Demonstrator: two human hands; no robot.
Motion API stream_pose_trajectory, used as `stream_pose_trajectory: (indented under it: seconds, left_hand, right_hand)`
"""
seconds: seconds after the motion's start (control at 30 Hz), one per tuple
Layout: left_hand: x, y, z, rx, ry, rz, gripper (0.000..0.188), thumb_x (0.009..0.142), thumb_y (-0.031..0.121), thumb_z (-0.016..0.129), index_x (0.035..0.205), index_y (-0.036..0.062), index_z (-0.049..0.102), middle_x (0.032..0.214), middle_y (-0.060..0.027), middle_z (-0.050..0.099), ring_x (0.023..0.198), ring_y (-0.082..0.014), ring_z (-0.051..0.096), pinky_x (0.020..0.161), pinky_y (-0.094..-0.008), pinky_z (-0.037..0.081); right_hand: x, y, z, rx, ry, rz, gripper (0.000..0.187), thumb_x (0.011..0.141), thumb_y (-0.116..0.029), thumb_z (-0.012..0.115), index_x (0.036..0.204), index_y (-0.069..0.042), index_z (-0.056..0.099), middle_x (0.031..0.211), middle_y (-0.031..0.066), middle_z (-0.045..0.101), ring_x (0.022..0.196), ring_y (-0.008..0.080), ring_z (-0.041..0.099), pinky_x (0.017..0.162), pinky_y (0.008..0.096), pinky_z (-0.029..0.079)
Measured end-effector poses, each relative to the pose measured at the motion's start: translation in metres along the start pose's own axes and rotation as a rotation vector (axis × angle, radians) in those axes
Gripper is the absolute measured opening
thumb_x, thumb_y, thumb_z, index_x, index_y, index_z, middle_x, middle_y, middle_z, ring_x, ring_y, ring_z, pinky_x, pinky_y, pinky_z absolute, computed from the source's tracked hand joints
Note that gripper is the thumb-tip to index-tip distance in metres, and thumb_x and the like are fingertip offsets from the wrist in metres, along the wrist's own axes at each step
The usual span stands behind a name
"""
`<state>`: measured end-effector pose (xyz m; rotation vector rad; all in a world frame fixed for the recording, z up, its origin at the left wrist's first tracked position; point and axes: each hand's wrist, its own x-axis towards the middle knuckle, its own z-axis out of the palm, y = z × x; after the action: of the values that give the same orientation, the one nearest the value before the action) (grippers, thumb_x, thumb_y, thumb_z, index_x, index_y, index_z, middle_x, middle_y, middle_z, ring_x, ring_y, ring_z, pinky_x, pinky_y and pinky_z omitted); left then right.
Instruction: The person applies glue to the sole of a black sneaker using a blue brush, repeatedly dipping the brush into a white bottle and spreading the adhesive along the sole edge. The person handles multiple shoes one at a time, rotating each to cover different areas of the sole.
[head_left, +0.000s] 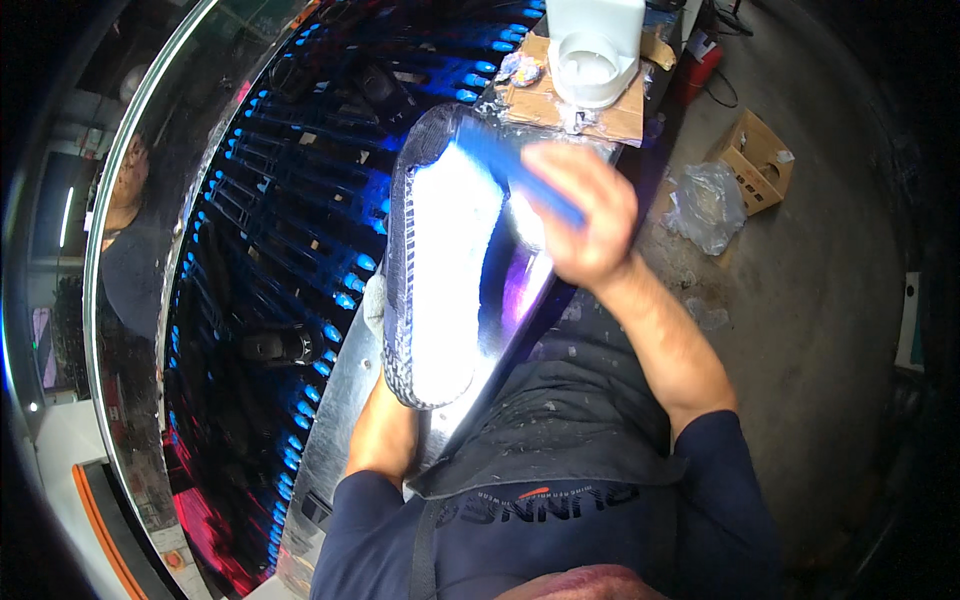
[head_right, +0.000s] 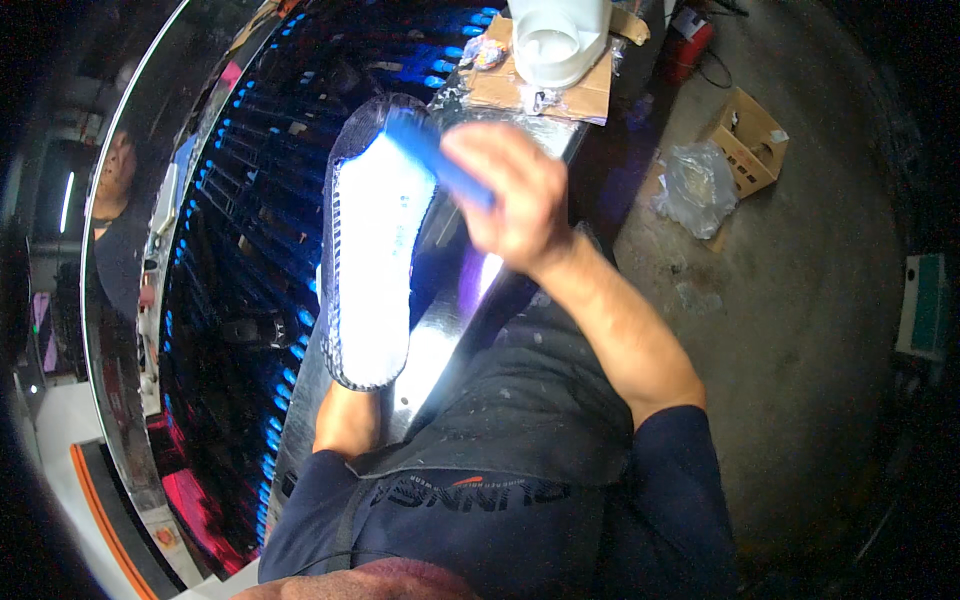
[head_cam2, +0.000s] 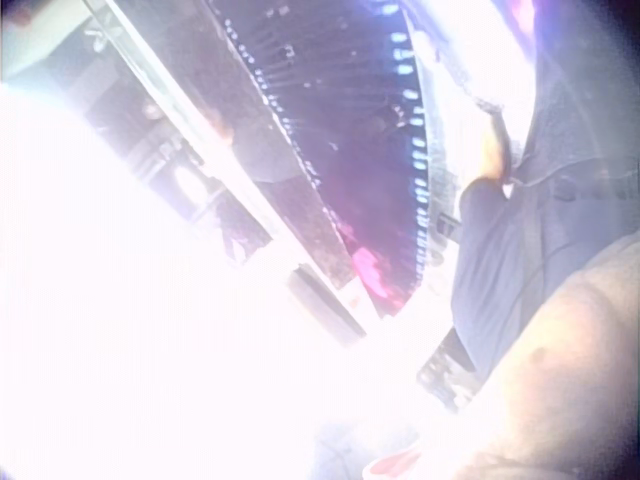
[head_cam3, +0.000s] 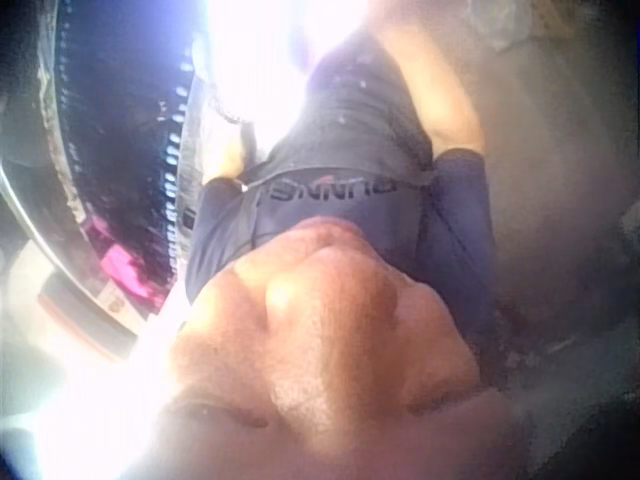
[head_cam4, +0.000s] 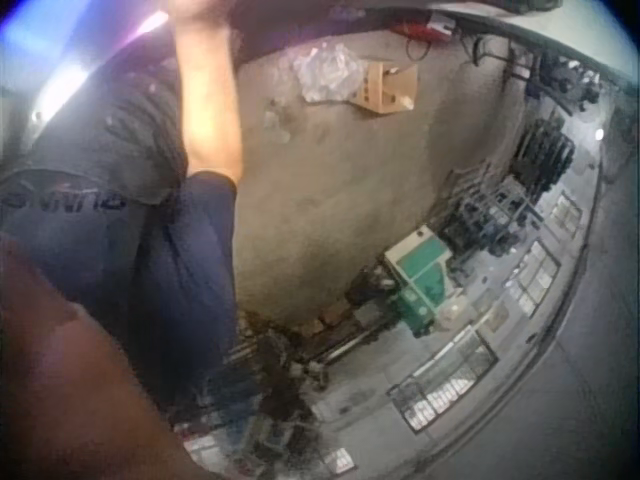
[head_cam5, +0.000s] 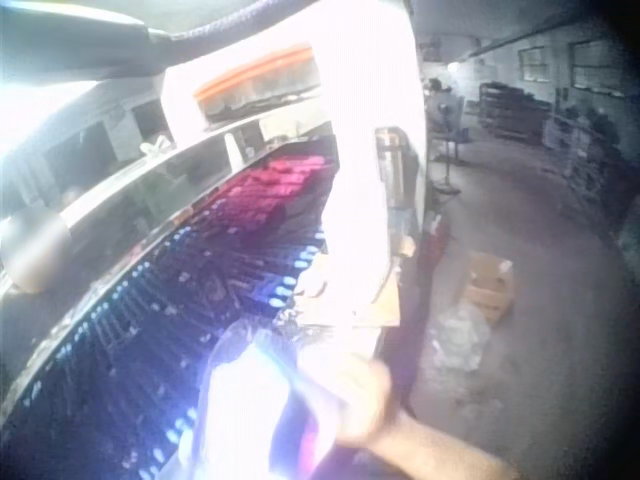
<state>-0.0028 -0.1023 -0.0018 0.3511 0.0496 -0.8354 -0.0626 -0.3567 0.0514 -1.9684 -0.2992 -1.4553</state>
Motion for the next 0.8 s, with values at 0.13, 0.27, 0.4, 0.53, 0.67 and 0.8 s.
stream_pose_trajectory:
  seconds: [0.13,0.27,0.4,0.53,0.67,0.8]
  left_hand:
    - [-0.005,0.007,-0.001,-0.03,-0.024,0.028,0.071,0.102,0.052,0.051,0.149,-0.0001,0.049,0.138,-0.0241,0.063,0.12,-0.0354,0.066,0.105,-0.0502,0.052]
    - [-0.01,0.019,0.007,-0.06,-0.046,0.091,0.073,0.101,0.054,0.051,0.151,-0.0001,0.047,0.141,-0.0239,0.061,0.123,-0.035,0.065,0.108,-0.051,0.05]
    - [-0.015,0.041,-0.008,0.027,-0.158,0.083,0.075,0.102,0.054,0.05,0.153,-0.0004,0.044,0.148,-0.0219,0.057,0.131,-0.0347,0.061,0.114,-0.05,0.046]
    - [-0.018,0.062,0.002,0.038,-0.218,0.22,0.056,0.107,0.037,0.047,0.143,-0.0054,0.053,0.138,-0.0224,0.064,0.123,-0.0356,0.065,0.112,-0.0496,0.048]
    - [-0.009,0.107,0.009,0.163,0.004,0.194,0.044,0.108,0.029,0.047,0.133,-0.005,0.06,0.128,-0.019,0.069,0.116,-0.0303,0.068,0.107,-0.0443,0.052]
    - [-0.006,0.166,-0.009,1.627,0.27,0.462,0.037,0.108,0.027,0.048,0.132,0.0039,0.064,0.123,-0.014,0.072,0.117,-0.0236,0.068,0.106,-0.0358,0.051]
  right_hand:
    - [-0.033,-0.086,-0.013,0.158,-0.169,-0.043,0.029,0.086,-0.012,0.075,0.108,0.007,0.073,0.102,0.0201,0.074,0.089,0.0322,0.076,0.072,0.0406,0.064]
    - [-0.036,-0.098,-0.018,0.55,-0.249,0.222,0.025,0.086,-0.006,0.077,0.107,0.007,0.072,0.1,0.0202,0.074,0.085,0.03,0.074,0.071,0.039,0.06]
    - [-0.021,-0.086,-0.005,0.725,-0.211,0.392,0.014,0.092,-0.001,0.069,0.102,0.007,0.07,0.095,0.0211,0.072,0.079,0.0264,0.071,0.071,0.0339,0.056]
    - [-0.026,-0.061,0.0,0.965,-0.202,0.895,0.016,0.094,-0.005,0.07,0.102,0.008,0.07,0.094,0.0181,0.073,0.078,0.025,0.072,0.072,0.0333,0.058]
    - [-0.046,0.015,0.012,0.989,0.177,1.27,0.02,0.1,-0.013,0.068,0.1,0.007,0.069,0.094,0.0198,0.073,0.076,0.0226,0.073,0.065,0.0306,0.06]
    - [-0.054,0.04,0.019,0.857,0.29,1.277,0.022,0.102,-0.014,0.066,0.096,0.008,0.067,0.091,0.02,0.073,0.073,0.0217,0.072,0.064,0.031,0.06]
